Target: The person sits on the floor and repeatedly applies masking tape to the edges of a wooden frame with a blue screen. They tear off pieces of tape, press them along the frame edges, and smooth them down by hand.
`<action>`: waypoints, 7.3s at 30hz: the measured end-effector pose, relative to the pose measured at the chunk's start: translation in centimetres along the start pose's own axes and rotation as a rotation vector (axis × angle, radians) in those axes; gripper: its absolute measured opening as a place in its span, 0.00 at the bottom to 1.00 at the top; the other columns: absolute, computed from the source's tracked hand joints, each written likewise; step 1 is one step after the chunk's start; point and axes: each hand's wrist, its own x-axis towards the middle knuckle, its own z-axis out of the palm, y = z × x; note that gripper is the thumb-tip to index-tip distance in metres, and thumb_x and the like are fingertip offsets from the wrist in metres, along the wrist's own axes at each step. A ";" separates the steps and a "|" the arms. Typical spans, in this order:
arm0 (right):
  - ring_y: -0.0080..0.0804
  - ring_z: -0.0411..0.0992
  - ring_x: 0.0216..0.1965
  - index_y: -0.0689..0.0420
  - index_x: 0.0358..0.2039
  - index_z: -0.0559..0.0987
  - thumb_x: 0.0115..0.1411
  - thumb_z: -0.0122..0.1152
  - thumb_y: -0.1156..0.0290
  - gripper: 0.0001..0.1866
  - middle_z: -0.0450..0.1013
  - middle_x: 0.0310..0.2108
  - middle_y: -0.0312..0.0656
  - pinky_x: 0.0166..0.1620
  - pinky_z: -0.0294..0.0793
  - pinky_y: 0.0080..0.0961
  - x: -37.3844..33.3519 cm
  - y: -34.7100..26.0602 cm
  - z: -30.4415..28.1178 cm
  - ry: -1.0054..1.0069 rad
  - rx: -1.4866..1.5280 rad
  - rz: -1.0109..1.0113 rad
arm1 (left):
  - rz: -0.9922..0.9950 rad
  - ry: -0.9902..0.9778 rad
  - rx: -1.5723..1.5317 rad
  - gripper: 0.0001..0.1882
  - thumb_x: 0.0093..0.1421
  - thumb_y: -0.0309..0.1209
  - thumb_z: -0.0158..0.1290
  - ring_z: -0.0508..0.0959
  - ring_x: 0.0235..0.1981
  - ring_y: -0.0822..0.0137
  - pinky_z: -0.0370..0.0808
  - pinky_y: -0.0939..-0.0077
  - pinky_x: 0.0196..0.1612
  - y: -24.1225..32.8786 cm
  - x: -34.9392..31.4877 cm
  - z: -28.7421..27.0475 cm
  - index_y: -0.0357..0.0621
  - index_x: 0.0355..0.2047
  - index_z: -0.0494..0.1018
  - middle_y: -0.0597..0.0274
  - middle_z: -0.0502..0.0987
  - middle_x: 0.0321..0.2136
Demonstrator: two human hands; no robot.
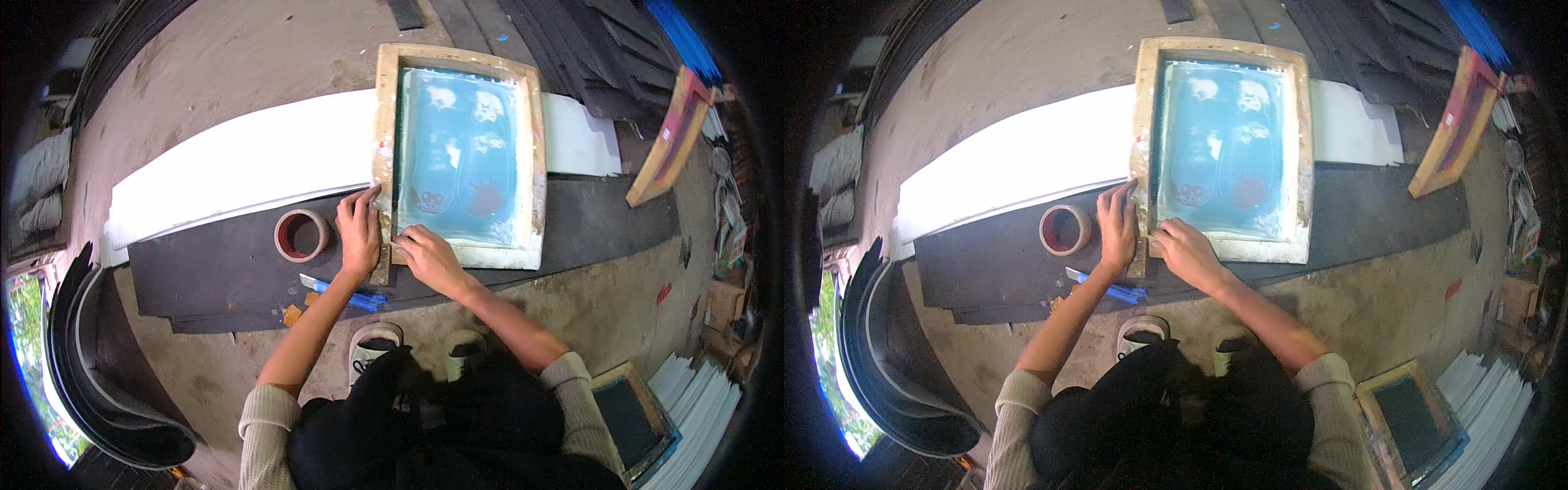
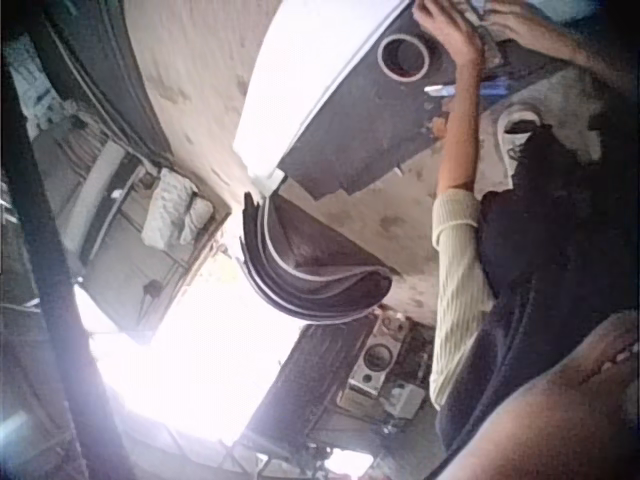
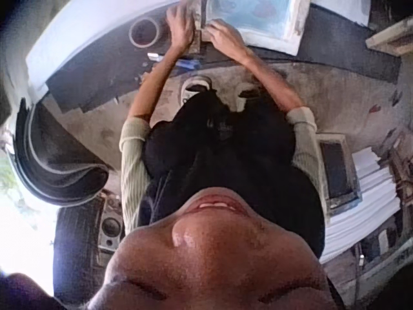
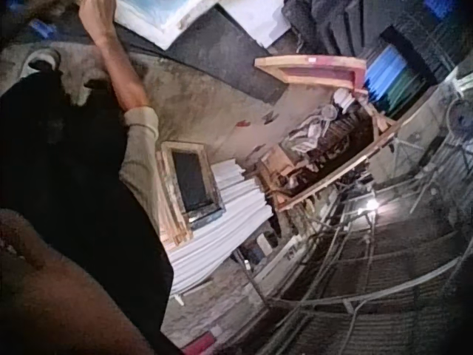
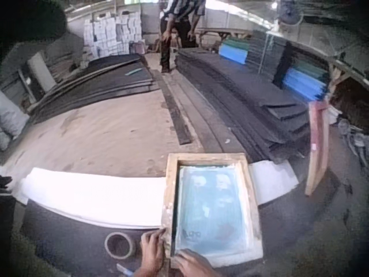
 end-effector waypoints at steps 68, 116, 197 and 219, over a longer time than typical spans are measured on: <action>0.37 0.62 0.56 0.56 0.52 0.65 0.43 0.72 0.65 0.37 0.64 0.51 0.43 0.60 0.58 0.35 0.3 -19.3 -20.6 -0.081 0.257 -0.133 | 0.043 -0.294 -1.198 0.11 0.52 0.36 0.38 0.65 0.32 0.74 0.63 0.79 0.39 17.9 -1.5 -20.8 0.42 0.29 0.64 0.65 0.66 0.28; 0.37 0.64 0.50 0.53 0.46 0.73 0.39 0.68 0.74 0.29 0.69 0.45 0.39 0.54 0.67 0.33 -12.2 -22.0 -26.6 0.315 -0.053 -0.228 | 0.827 -0.064 0.140 0.30 0.40 0.34 0.66 0.76 0.37 0.63 0.77 0.70 0.41 30.2 -7.1 -20.2 0.49 0.47 0.73 0.58 0.76 0.38; 0.29 0.75 0.28 0.60 0.26 0.77 0.49 0.62 0.73 0.05 0.76 0.23 0.41 0.34 0.70 0.23 -4.4 -12.4 -21.7 0.773 0.295 0.305 | 0.328 -0.225 0.049 0.29 0.52 0.55 0.54 0.77 0.20 0.51 0.73 0.62 0.27 22.1 -1.1 -15.3 0.34 0.26 0.73 0.45 0.74 0.18; 0.34 0.71 0.34 0.50 0.33 0.73 0.46 0.67 0.72 0.14 0.75 0.23 0.36 0.46 0.60 0.37 -13.1 5.4 -8.2 0.846 0.216 1.044 | 0.108 -0.510 0.244 0.23 0.54 0.44 0.54 0.65 0.13 0.59 0.64 0.66 0.21 5.1 0.5 -12.8 0.32 0.19 0.69 0.46 0.66 0.13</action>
